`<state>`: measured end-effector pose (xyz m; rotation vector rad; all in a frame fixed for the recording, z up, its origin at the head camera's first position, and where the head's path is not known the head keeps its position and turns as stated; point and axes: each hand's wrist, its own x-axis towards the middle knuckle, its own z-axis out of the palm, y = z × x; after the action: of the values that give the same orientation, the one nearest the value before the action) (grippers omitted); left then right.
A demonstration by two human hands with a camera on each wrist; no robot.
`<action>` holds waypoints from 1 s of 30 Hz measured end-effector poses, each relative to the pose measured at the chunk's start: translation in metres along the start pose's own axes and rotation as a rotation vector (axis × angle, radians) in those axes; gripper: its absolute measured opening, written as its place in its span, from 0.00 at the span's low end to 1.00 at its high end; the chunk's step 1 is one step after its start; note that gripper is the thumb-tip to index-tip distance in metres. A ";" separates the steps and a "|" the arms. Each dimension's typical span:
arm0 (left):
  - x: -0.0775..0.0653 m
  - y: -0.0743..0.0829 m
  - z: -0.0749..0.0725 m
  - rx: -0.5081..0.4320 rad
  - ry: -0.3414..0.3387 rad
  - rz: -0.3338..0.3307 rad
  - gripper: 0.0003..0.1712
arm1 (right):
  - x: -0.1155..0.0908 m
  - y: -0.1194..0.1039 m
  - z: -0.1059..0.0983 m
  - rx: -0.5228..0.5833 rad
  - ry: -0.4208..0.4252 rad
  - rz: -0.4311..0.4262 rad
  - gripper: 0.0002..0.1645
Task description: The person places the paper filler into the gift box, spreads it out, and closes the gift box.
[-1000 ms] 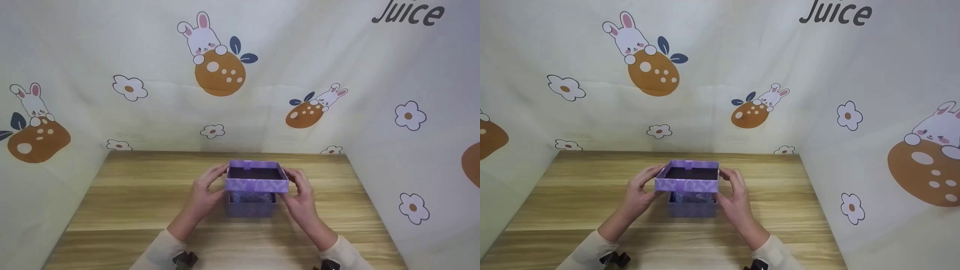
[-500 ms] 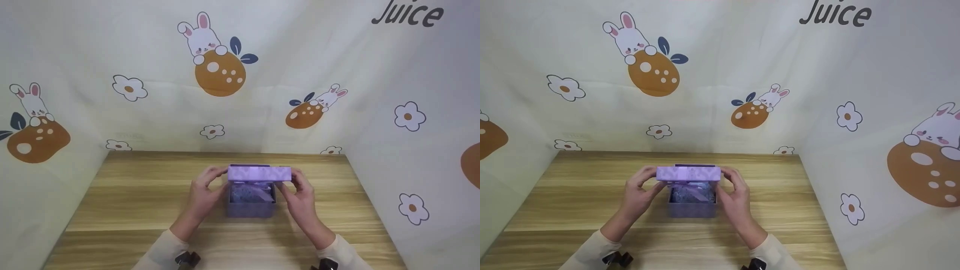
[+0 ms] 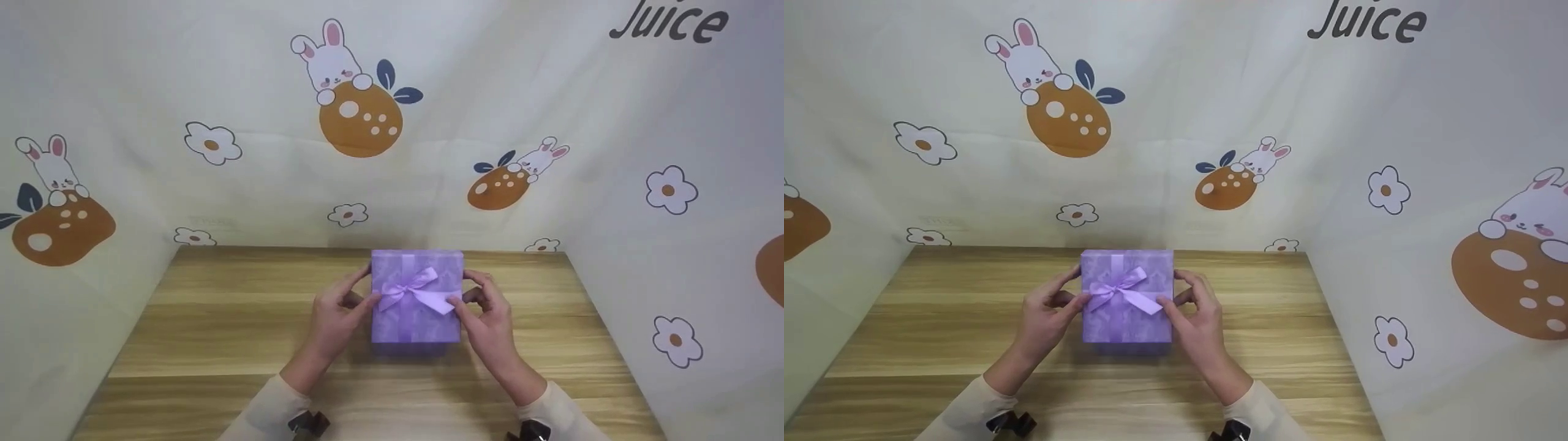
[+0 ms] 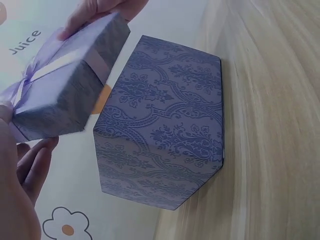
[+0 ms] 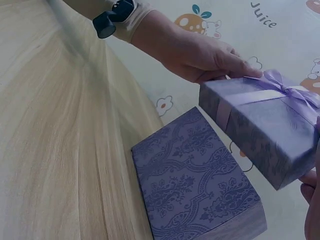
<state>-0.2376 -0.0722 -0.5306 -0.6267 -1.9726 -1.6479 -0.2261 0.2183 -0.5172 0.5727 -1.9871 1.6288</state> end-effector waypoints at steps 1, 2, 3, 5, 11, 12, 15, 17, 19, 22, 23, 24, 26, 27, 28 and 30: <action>0.000 0.000 0.000 0.012 0.004 0.002 0.31 | 0.000 0.000 0.000 -0.011 -0.001 -0.016 0.31; 0.000 0.000 0.001 0.020 0.006 0.003 0.32 | 0.000 0.001 0.000 -0.017 -0.003 -0.029 0.33; 0.000 0.000 0.001 0.027 0.005 0.009 0.33 | 0.000 0.001 0.000 -0.024 -0.006 -0.040 0.35; 0.000 0.001 0.001 0.025 0.002 0.016 0.33 | 0.000 0.002 -0.001 -0.030 -0.017 -0.063 0.38; 0.001 0.003 -0.004 -0.029 -0.059 -0.015 0.34 | 0.000 0.007 -0.008 -0.053 -0.108 -0.120 0.43; 0.001 0.004 -0.005 -0.039 -0.078 -0.027 0.35 | 0.001 0.007 -0.010 -0.059 -0.136 -0.129 0.44; 0.000 0.004 -0.011 -0.063 -0.143 -0.062 0.39 | 0.003 0.007 -0.018 -0.054 -0.245 -0.161 0.50; 0.000 0.004 -0.015 -0.059 -0.188 -0.076 0.43 | 0.003 0.007 -0.023 -0.033 -0.326 -0.158 0.60; -0.001 0.004 -0.018 -0.036 -0.234 -0.070 0.48 | 0.002 0.006 -0.026 -0.027 -0.391 -0.134 0.72; -0.003 0.005 -0.020 0.049 -0.313 -0.089 0.62 | 0.000 0.005 -0.029 -0.054 -0.458 -0.078 0.87; -0.003 0.005 -0.021 0.074 -0.345 -0.100 0.68 | -0.001 0.005 -0.029 -0.078 -0.470 -0.062 0.89; -0.003 0.006 -0.021 0.091 -0.373 -0.118 0.74 | -0.002 0.005 -0.029 -0.101 -0.479 -0.045 0.90; -0.002 0.007 -0.021 0.128 -0.423 -0.163 0.83 | -0.003 0.006 -0.029 -0.133 -0.496 -0.014 0.90; -0.002 0.008 -0.021 0.142 -0.445 -0.181 0.86 | -0.003 0.007 -0.029 -0.144 -0.498 0.000 0.89; -0.002 0.008 -0.021 0.152 -0.464 -0.202 0.88 | -0.003 0.007 -0.029 -0.155 -0.500 0.015 0.88; -0.001 0.008 -0.020 0.184 -0.487 -0.223 0.91 | -0.003 0.008 -0.029 -0.160 -0.498 0.043 0.86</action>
<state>-0.2300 -0.0907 -0.5224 -0.8199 -2.5902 -1.5113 -0.2254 0.2483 -0.5204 0.9505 -2.4688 1.4289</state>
